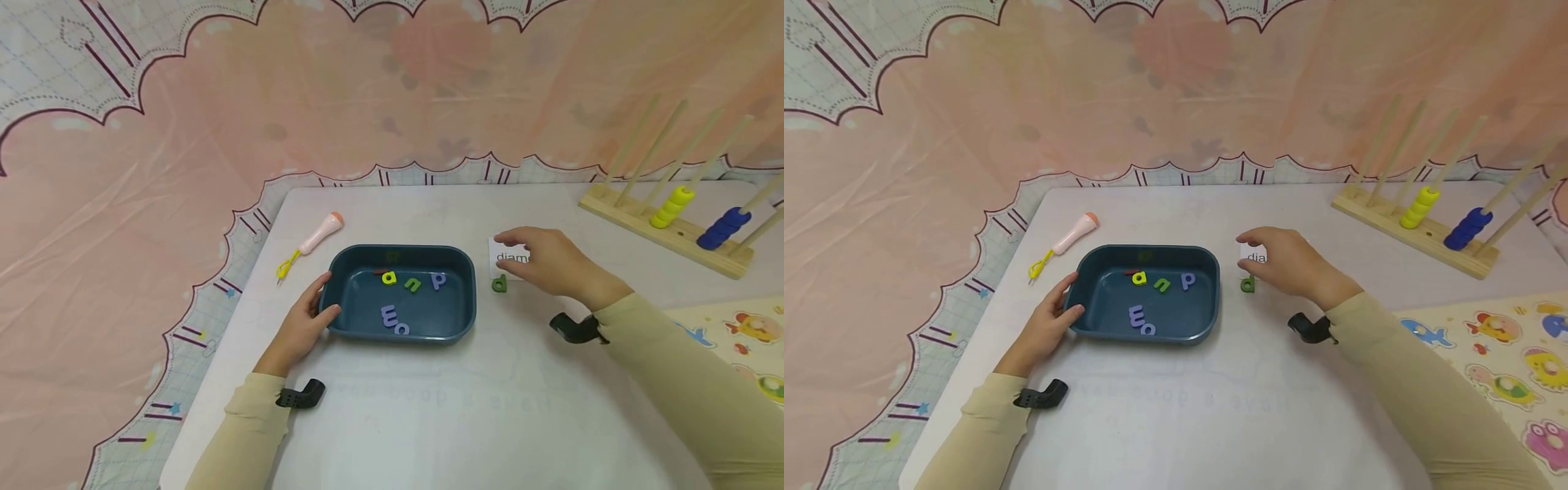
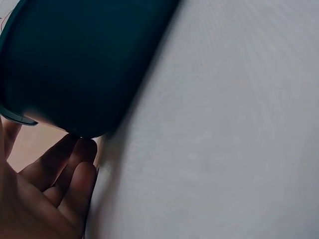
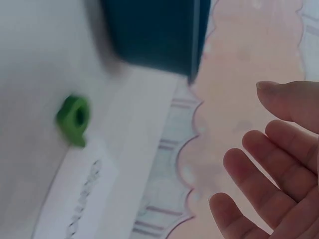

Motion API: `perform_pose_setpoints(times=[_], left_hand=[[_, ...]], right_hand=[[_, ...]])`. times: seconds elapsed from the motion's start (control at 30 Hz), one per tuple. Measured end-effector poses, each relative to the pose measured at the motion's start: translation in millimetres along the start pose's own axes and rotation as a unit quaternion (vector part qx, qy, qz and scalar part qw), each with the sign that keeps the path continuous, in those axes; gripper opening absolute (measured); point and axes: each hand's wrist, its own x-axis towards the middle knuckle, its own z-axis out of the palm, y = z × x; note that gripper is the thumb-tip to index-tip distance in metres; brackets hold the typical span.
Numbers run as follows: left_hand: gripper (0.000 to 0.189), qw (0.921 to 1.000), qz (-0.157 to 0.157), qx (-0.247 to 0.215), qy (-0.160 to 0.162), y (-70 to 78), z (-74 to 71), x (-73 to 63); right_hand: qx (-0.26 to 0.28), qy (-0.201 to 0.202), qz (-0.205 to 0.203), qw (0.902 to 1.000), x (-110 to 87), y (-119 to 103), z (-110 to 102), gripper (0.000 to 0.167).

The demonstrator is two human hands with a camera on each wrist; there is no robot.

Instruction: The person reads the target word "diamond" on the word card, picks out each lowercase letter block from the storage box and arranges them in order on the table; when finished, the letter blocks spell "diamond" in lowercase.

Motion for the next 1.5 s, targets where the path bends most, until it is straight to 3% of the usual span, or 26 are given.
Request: perform_pose_setpoints(times=[0.33, 0.8, 0.97, 1.3, 1.5], left_hand=[[0.069, 1.0000, -0.001, 0.005, 0.000, 0.6, 0.0, 0.0], [0.068, 1.0000, 0.001, -0.003, 0.003, -0.9, -1.2, -4.0], [0.069, 1.0000, 0.003, 0.003, 0.001, -1.4, -2.4, -4.1], [0.070, 1.0000, 0.004, 0.000, 0.002, 1.5, -3.5, -5.2], [0.069, 1.0000, 0.005, 0.005, -0.001, 2.3, -3.0, -6.2]], right_hand=[[0.005, -0.015, -0.062, 0.9980, 17.5, -31.3, 12.6, 0.043], [0.000, -0.072, -0.073, 0.9947, 49.8, -74.3, 34.1, 0.048], [-0.027, -0.096, -0.090, 0.9910, 66.7, -87.9, 44.5, 0.048], [-0.046, -0.125, -0.115, 0.9844, 91.9, -97.3, 64.2, 0.044], [-0.046, -0.148, -0.102, 0.9827, 100.7, -100.9, 76.5, 0.044]])
